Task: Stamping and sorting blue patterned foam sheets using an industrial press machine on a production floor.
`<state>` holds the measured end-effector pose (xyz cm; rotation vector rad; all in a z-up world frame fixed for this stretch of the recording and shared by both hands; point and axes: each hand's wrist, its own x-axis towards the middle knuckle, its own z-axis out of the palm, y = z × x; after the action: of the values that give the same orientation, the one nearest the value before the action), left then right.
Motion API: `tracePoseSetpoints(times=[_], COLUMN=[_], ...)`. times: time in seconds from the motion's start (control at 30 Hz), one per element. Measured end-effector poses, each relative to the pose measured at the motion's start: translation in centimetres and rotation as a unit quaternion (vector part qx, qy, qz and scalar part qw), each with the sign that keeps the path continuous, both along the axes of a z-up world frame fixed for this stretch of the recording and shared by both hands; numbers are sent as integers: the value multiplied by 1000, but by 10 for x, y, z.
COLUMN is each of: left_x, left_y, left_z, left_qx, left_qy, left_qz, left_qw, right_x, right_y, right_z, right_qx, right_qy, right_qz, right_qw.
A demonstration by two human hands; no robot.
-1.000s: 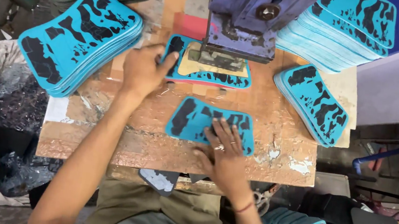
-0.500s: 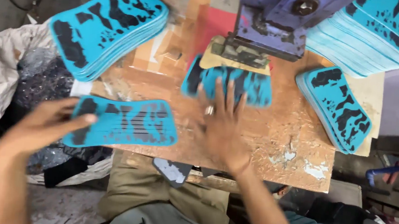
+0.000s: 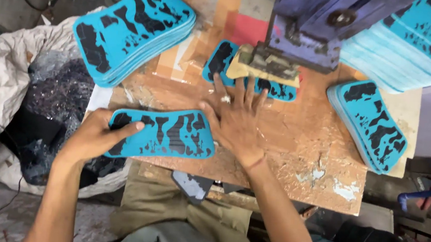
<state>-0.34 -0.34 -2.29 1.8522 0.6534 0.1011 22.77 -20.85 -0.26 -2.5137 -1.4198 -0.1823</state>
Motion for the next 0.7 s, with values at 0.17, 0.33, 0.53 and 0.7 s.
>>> tracePoseSetpoints(times=[0.17, 0.33, 0.53, 0.7], left_x=[-9, -7, -10, -13], left_y=[-1, -5, -7, -8], left_z=[-6, -1, -5, -6], left_qx=[9, -45, -47, -50], left_qy=[-6, -39, -59, -39], left_qz=[25, 51, 44, 53], left_qw=[1000, 997, 996, 997], right_x=[-22, -42, -50, -42], right_y=[-56, -89, -97, -105], right_z=[-2, -7, -6, -12], right_qx=[35, 52, 62, 69], right_qy=[70, 77, 83, 86], right_qz=[64, 40, 9, 9], right_qw=[995, 995, 995, 994])
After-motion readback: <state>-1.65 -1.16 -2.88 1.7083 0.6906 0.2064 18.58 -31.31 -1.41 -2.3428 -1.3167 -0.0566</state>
